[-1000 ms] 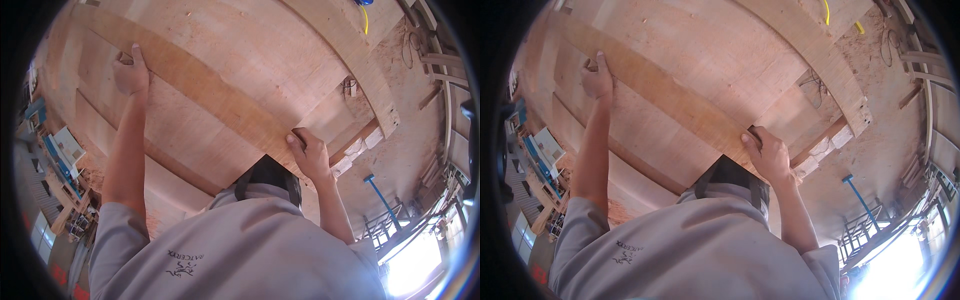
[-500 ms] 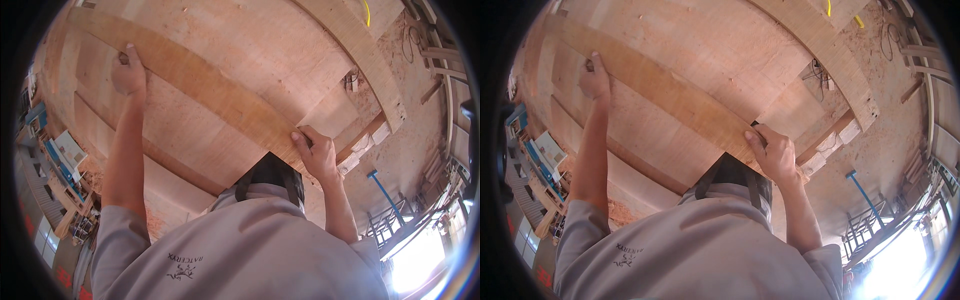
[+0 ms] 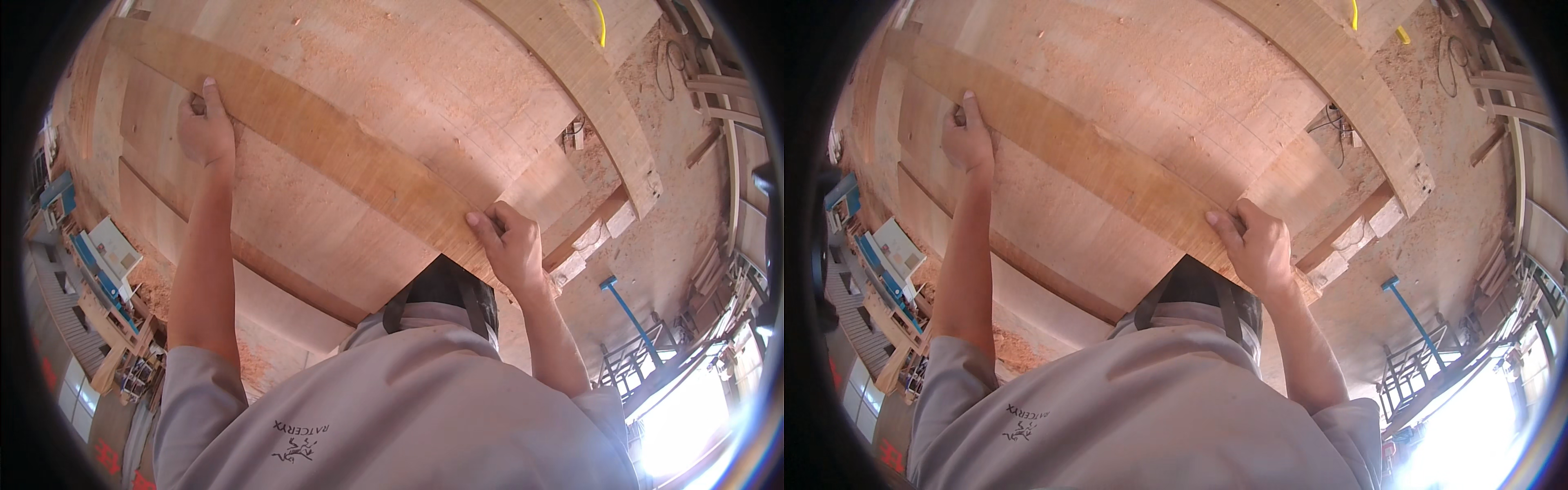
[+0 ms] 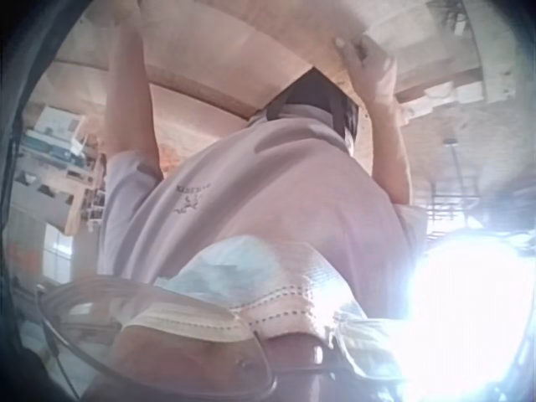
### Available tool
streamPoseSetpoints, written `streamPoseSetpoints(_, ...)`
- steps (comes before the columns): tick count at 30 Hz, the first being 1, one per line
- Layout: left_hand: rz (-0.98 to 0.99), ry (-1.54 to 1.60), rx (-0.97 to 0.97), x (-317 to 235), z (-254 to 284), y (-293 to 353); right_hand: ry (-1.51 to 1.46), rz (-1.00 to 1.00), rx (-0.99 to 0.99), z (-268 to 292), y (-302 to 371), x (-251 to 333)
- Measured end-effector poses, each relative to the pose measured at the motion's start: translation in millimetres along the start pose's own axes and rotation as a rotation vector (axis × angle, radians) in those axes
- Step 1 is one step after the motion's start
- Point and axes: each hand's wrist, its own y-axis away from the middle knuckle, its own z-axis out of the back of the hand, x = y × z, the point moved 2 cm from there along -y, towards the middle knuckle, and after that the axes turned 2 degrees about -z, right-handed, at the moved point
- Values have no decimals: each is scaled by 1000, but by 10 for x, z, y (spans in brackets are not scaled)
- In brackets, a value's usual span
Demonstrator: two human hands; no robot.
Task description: The person positions and secures wooden planks onto a large curved wooden structure using a hammer and nails. They then use a handheld electric router to smooth the surface of the wood.
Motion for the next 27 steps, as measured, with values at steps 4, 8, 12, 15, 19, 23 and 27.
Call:
streamPoseSetpoints(4,2,3,-6,-28,13,14,-27,24,-34,-11,18,-15)
streamPoseSetpoints(8,-5,-17,5,35,-2,-14,-16,61,-55,-35,31,-39)
streamPoseSetpoints(12,-26,-12,-2,49,-28,-28,24,87,-66,-46,38,-50)
streamPoseSetpoints(15,-28,-28,0,50,-21,-18,46,111,-78,-56,45,-30)
streamPoseSetpoints(19,-42,-90,-6,4,-1,-18,111,212,-126,-100,51,-84)
streamPoseSetpoints(23,-51,-91,2,51,-23,-31,141,242,-144,-100,56,-79)
streamPoseSetpoints(27,-15,-94,35,-21,-10,-11,136,242,-152,-93,47,-72)
